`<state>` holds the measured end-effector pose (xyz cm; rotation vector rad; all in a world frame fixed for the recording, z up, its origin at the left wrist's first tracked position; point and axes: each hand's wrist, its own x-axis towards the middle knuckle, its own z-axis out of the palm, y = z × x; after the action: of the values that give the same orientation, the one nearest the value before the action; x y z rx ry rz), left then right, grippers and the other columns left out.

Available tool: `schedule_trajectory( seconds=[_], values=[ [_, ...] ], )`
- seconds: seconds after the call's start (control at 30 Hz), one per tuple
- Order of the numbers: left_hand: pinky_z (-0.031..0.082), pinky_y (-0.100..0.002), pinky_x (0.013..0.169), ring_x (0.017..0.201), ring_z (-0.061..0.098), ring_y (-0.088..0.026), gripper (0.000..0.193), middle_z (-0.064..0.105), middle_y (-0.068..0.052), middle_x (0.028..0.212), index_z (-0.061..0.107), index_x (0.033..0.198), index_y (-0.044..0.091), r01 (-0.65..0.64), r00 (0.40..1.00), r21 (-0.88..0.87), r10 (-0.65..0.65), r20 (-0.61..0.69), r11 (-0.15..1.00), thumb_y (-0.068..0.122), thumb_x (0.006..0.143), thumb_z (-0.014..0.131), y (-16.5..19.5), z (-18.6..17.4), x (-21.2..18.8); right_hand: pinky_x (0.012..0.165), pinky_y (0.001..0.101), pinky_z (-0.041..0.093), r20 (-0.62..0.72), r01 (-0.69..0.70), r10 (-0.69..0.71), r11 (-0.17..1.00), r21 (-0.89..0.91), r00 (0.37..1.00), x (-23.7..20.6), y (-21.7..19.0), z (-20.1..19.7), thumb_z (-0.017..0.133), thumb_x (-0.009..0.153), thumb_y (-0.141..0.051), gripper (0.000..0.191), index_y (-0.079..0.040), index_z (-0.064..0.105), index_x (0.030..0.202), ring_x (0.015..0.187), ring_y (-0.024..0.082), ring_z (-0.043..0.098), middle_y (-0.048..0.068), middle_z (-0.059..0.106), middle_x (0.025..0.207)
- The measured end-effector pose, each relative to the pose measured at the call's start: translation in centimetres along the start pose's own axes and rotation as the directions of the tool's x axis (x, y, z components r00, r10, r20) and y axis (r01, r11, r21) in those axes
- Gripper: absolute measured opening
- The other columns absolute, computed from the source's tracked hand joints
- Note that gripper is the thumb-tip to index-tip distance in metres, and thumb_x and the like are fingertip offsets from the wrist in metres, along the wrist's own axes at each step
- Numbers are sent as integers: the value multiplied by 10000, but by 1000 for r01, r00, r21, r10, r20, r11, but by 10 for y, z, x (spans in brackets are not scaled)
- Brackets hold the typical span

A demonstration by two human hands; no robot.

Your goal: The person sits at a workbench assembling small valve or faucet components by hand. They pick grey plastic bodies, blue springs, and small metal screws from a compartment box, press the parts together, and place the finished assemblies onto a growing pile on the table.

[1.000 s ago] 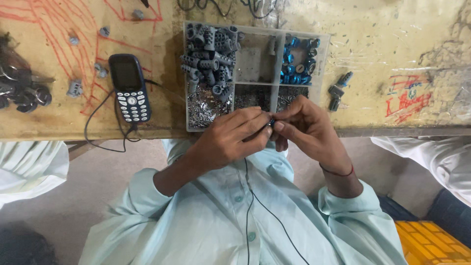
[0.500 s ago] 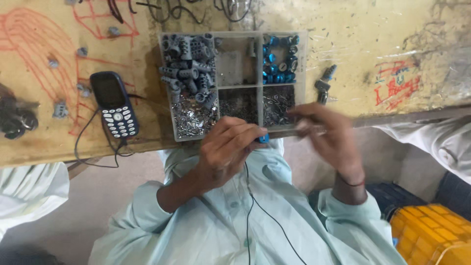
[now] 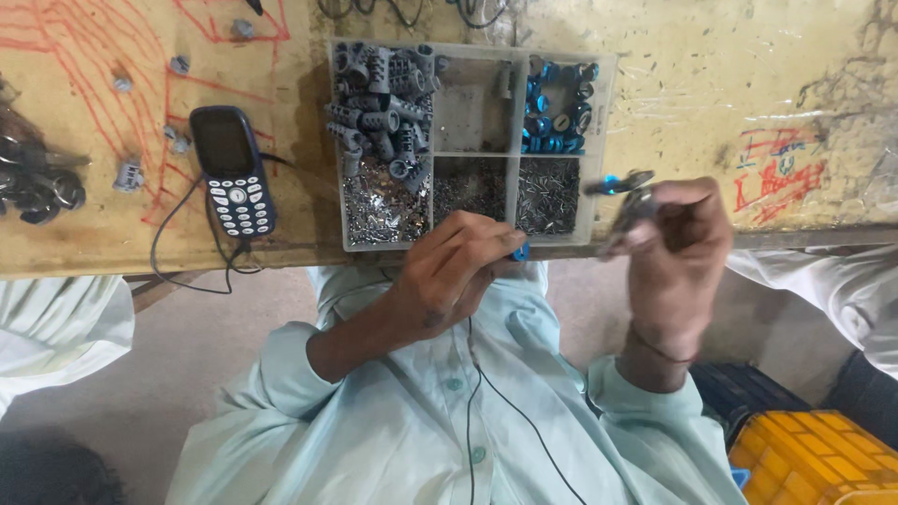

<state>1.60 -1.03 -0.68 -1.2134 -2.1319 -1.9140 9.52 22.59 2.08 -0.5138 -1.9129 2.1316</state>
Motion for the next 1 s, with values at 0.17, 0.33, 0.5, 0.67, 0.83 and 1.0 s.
schedule_trajectory(
  seconds=[0.17,0.33,0.5,0.67,0.83,1.0],
  values=[
    [586,-403,906,1063,669,-319,389,667,-164,1189,583,1219,-40,-67,998,139,64,24,988,-111,895,785,6,-6,-2,727,277,574,117,262,-246,954,-147,962,-25,21,51,638,964,155,354,-1,426,1200,861,180,648,204,614,1098],
    [594,-408,926,1073,673,-326,329,664,-171,1188,612,1201,-63,-60,998,211,59,12,976,-104,908,756,8,-14,-5,664,283,628,75,212,-208,976,-41,975,-28,25,41,581,1093,139,315,-46,391,1264,786,167,713,186,663,1002],
    [595,-405,924,1075,680,-319,319,676,-169,1179,628,1185,-56,-62,997,256,70,-24,965,-99,896,757,7,-10,-8,522,236,571,65,374,-370,895,-244,927,-34,36,51,661,995,147,401,-36,396,1233,712,161,700,198,650,999],
    [598,-397,894,1038,689,-312,378,692,-160,1141,618,1175,-48,6,1000,15,-6,-2,1000,-59,850,810,4,-8,-12,585,305,509,263,631,-589,597,-496,764,-30,36,44,763,890,109,406,-3,462,1137,708,232,673,230,669,998],
    [595,-349,829,965,729,-238,354,714,-95,1067,630,1131,49,184,982,-261,-188,12,948,-16,874,864,3,-6,-15,725,335,604,480,656,-458,617,-435,748,-25,18,39,755,937,108,420,-70,496,1214,853,295,744,202,697,1106],
    [671,-301,903,1042,778,-170,277,729,-92,1121,661,1212,34,410,899,-374,-437,13,832,39,967,789,12,-12,-17,782,351,610,543,501,-202,717,-486,815,-10,-1,43,819,878,35,604,-118,464,1341,928,264,756,167,716,1130]
  ],
)
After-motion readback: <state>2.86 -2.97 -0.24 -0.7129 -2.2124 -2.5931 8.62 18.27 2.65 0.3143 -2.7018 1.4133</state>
